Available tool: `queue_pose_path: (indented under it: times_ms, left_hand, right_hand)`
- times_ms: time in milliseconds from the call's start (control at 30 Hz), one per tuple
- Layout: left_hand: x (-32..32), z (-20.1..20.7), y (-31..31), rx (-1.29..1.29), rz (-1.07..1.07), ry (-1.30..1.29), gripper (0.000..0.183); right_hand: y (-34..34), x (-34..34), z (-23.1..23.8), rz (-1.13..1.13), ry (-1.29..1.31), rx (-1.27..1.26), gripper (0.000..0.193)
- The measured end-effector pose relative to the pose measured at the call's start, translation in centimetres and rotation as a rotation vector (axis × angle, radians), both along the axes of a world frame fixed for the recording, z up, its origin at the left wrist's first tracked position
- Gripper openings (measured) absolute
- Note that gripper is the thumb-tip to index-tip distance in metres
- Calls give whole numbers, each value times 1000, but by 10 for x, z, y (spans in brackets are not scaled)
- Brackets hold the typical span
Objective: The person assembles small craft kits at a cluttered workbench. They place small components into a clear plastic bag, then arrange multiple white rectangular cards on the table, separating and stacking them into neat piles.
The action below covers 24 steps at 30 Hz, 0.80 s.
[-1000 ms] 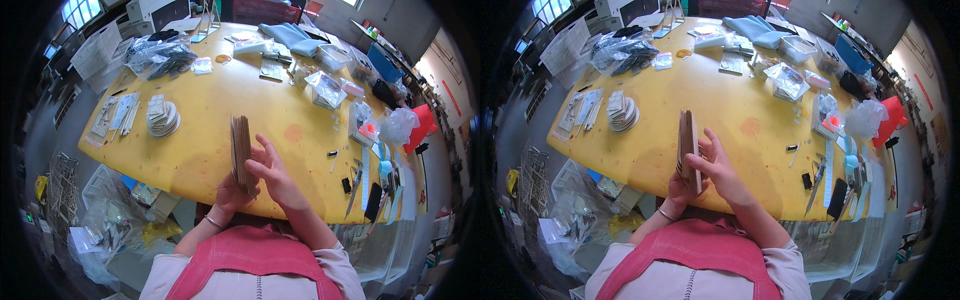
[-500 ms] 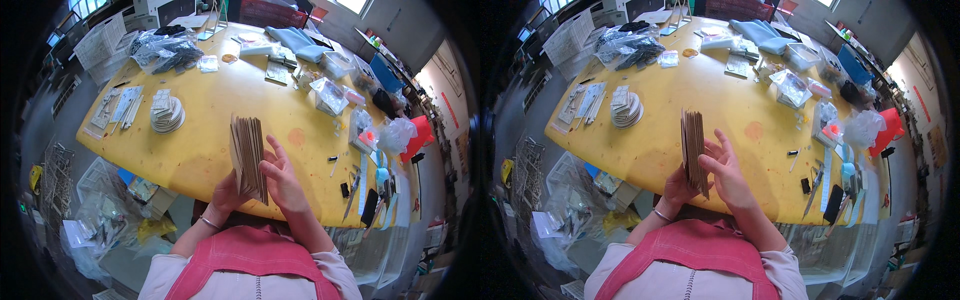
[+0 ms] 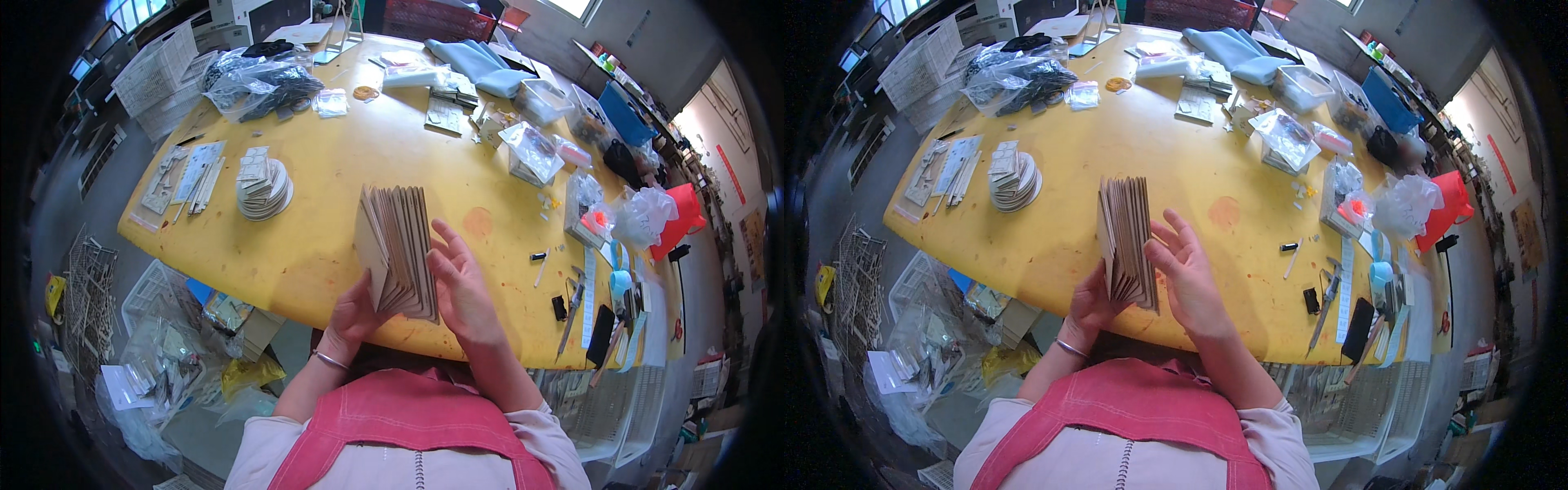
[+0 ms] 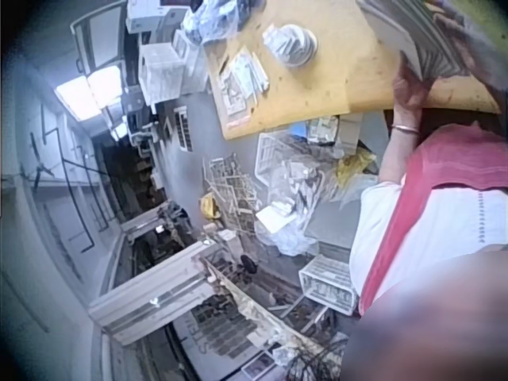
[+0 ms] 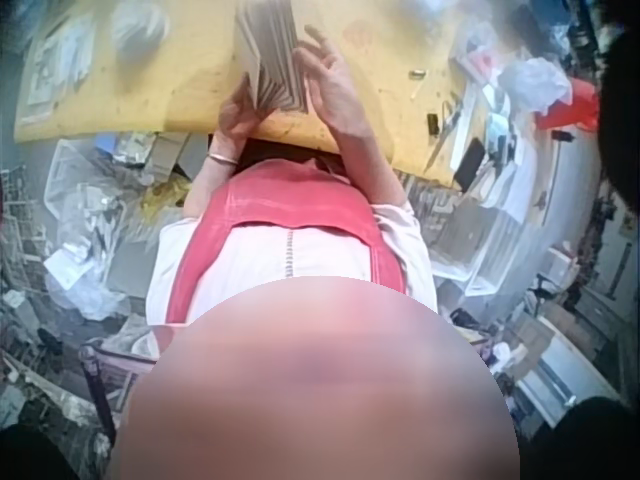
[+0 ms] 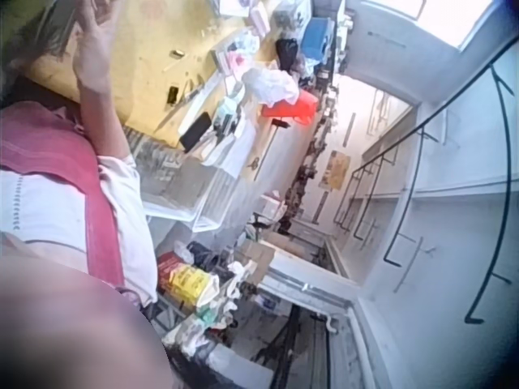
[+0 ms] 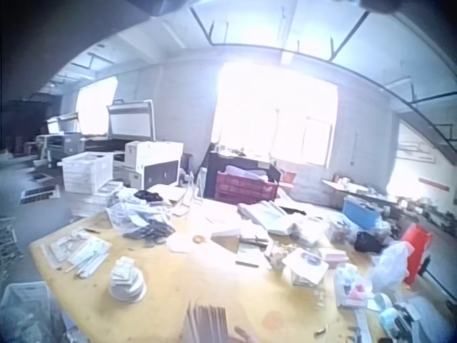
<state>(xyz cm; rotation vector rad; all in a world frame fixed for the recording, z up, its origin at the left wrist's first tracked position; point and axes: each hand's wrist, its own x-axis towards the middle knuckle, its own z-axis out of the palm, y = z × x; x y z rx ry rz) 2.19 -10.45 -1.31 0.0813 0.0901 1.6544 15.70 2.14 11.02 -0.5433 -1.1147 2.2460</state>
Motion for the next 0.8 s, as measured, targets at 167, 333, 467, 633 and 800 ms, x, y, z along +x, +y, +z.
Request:
queue_pose_path:
  times_ms: [167, 333, 467, 633, 800]
  left_hand:
    - [-5, -6, 1, -12, 10, 1, 50]
    - [-15, -7, 7, -203, 98, -24, 46]
    - [-31, 8, 18, -221, 146, 108, 42]
    - [-78, 36, 35, -225, 192, 451, 39]
    - [-103, 46, 58, -348, 252, 655, 38]
  right_hand:
    - [4, -2, 1, 46, 89, -126, 63]
    - [17, 14, -1, 30, 133, 8, 47]
    - [55, 11, -28, -123, -78, -77, 36]
    - [179, 16, -66, -377, -328, 446, 23]
    - [274, 20, -113, -643, -595, 622, 22]
